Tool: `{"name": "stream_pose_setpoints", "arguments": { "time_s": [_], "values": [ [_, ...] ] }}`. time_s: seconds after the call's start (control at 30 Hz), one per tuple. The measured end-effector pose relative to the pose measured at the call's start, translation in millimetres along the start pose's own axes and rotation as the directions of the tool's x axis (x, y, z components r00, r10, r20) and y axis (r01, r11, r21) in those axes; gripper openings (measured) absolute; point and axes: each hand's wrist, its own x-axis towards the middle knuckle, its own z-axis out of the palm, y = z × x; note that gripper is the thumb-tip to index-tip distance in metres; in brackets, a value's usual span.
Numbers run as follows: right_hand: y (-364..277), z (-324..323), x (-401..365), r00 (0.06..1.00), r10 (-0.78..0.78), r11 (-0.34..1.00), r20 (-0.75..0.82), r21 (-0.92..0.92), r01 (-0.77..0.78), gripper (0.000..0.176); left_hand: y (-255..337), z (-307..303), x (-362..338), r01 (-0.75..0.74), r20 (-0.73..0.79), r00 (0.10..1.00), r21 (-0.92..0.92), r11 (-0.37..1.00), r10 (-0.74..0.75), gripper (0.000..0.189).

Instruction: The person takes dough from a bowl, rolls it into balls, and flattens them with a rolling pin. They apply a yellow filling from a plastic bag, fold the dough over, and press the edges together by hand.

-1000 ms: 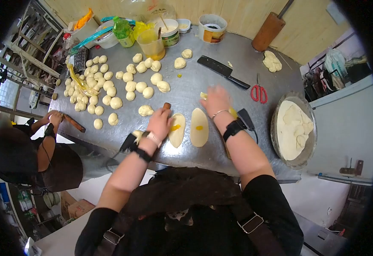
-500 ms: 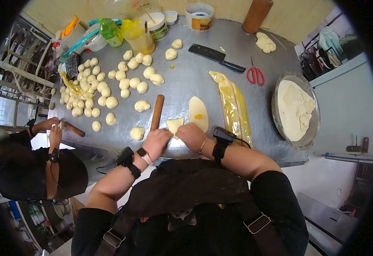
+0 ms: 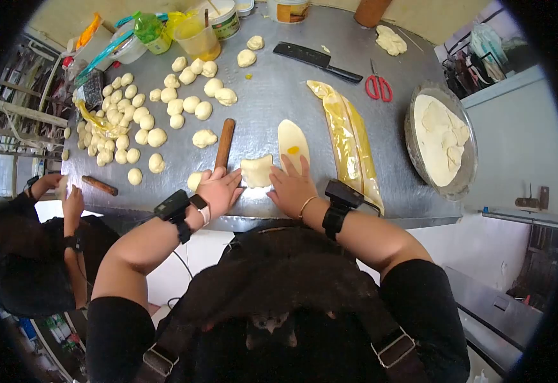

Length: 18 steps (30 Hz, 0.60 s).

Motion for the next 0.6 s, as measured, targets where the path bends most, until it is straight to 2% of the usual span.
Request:
{"name": "stream_pose_setpoints", "arguments": {
  "time_s": [0.03, 0.1, 0.2, 0.23, 0.27, 0.33, 0.37, 0.47, 0.5, 0.53, 0.57, 0.6],
  "values": [
    [6.6, 5.2, 9.7, 0.997, 0.005, 1.000, -0.078, -0.006, -0.006, 0.050, 0.9, -12.7, 3.2, -0.018, -0.095, 0.995, 0.011, 1.000, 0.019, 0.048],
    [7.7, 28.2, 8.6, 0.981, 0.027, 1.000, -0.194, 0.009, -0.025, 0.050, -5.0, 9.8, 1.9, -0.047, -0.130, 0.990, 0.023, 0.999, 0.050, 0.046],
    [13.1, 11.0, 19.9, 0.998, 0.019, 0.998, -0.057, -0.054, -0.022, 0.050, -34.7, 31.4, 15.7, -0.082, -0.145, 0.985, 0.088, 0.993, 0.094, 0.045],
    [8.2, -13.1, 23.7, 0.998, 0.066, 0.997, 0.022, -0.037, -0.065, 0.047, -25.9, 15.0, 14.5, -0.052, -0.068, 0.996, 0.065, 0.997, 0.056, 0.044],
    [14.7, -1.9, 27.2, 0.998, 0.037, 0.998, -0.057, -0.040, -0.039, 0.047, -24.1, -6.5, 24.0, -0.017, -0.010, 1.000, 0.060, 0.998, 0.018, 0.043],
    [16.3, 25.0, 21.2, 0.982, -0.017, 0.999, -0.188, -0.036, 0.010, 0.048, -28.6, 9.9, 16.6, -0.097, -0.132, 0.986, 0.047, 0.994, 0.102, 0.041],
    [24.2, 24.7, 26.7, 0.991, -0.006, 0.999, -0.130, -0.046, 0.000, 0.049, -34.1, 19.1, 17.2, -0.131, -0.204, 0.969, 0.051, 0.990, 0.139, 0.040],
    [12.4, -4.1, 24.0, 0.999, 0.010, 0.999, 0.033, -0.032, -0.009, 0.047, -26.7, -8.5, 28.0, -0.056, -0.078, 0.995, 0.052, 0.997, 0.060, 0.040],
    [9.7, -8.3, 21.6, 0.999, -0.011, 0.999, 0.035, -0.040, 0.013, 0.045, -16.2, -3.8, 21.0, -0.011, -0.042, 0.999, 0.046, 0.999, 0.013, 0.040],
    [10.4, -10.6, 19.1, 0.998, -0.032, 0.999, 0.046, -0.042, 0.034, 0.044, -15.5, 13.5, 7.7, -0.124, -0.171, 0.976, 0.062, 0.990, 0.133, 0.039],
    [15.7, 36.3, 10.6, 0.991, -0.026, 0.997, -0.128, 0.066, 0.035, 0.045, -14.0, 20.6, -0.5, -0.106, -0.160, 0.981, 0.043, 0.993, 0.111, 0.039],
    [14.3, 28.6, 12.1, 0.995, -0.016, 0.999, -0.098, 0.050, 0.021, 0.045, -17.1, 21.5, 0.6, -0.084, -0.165, 0.982, 0.041, 0.996, 0.090, 0.039]
  ]
}}
